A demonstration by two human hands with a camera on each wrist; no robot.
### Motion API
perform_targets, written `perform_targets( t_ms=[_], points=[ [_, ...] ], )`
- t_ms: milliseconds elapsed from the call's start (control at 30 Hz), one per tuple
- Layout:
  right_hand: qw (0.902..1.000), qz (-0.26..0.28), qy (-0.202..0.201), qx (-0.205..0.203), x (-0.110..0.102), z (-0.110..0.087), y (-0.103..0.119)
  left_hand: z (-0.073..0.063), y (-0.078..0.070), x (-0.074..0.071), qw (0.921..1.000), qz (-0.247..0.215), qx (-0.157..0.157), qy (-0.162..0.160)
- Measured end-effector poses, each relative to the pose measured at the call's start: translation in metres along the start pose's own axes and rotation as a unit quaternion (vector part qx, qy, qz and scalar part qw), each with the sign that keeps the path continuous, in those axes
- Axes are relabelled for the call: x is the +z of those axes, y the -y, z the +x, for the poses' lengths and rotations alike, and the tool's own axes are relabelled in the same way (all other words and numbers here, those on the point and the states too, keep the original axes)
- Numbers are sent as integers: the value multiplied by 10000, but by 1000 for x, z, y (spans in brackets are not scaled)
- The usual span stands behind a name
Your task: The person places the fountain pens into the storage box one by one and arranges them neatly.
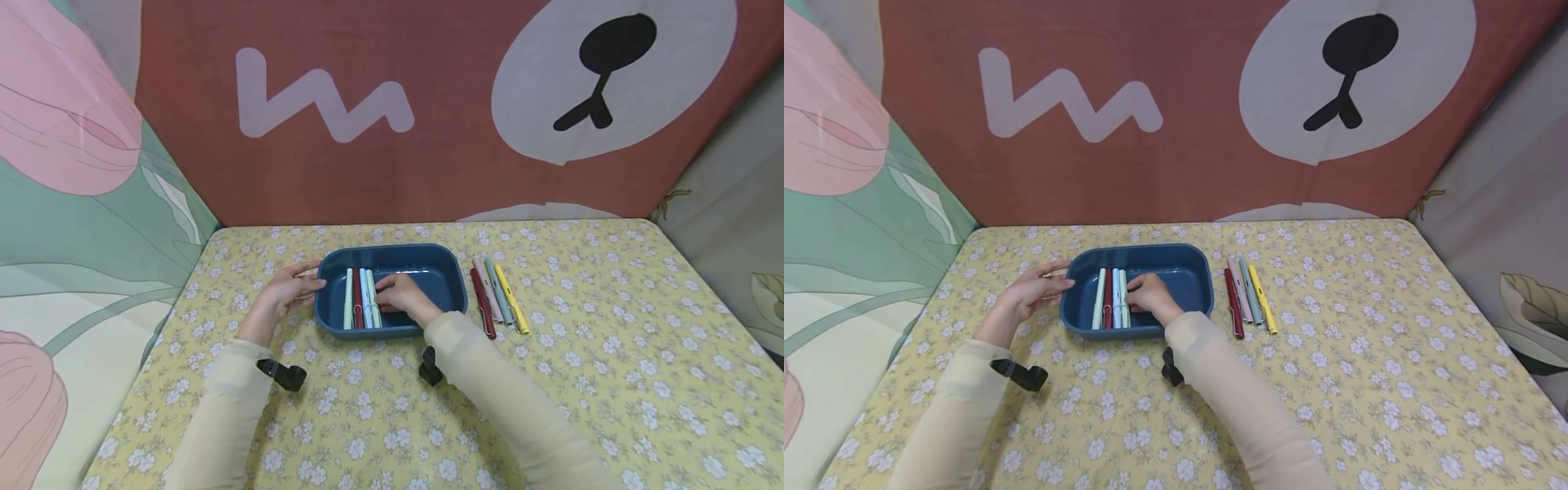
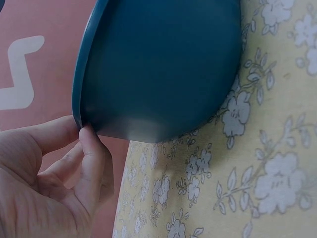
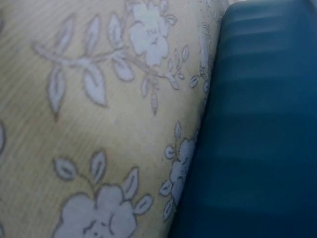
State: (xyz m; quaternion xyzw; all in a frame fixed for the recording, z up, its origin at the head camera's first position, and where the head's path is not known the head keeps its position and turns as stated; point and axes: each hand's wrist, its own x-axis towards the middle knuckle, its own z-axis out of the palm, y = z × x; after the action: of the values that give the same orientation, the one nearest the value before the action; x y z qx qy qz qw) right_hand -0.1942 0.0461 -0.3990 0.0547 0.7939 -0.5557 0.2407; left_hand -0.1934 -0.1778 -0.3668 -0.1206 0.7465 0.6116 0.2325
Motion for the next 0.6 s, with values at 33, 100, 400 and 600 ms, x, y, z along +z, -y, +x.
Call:
perform_targets(
  t_ms=[33,100,400,600],
  points=[
    [10000,-12,-10,5,0,0,0,0,0,0,10000,-5,-2,5],
    [10000,-41,-14,19,0,1,0,0,0,0,10000,-12,2,12],
    [10000,-59,-19,-21,-2,-1,1,-1,0,0,10000,-7,14,36],
    [10000,-54,-33,-70,-4,-4,3,-1,-1,1,10000,5,-4,23]
  ],
)
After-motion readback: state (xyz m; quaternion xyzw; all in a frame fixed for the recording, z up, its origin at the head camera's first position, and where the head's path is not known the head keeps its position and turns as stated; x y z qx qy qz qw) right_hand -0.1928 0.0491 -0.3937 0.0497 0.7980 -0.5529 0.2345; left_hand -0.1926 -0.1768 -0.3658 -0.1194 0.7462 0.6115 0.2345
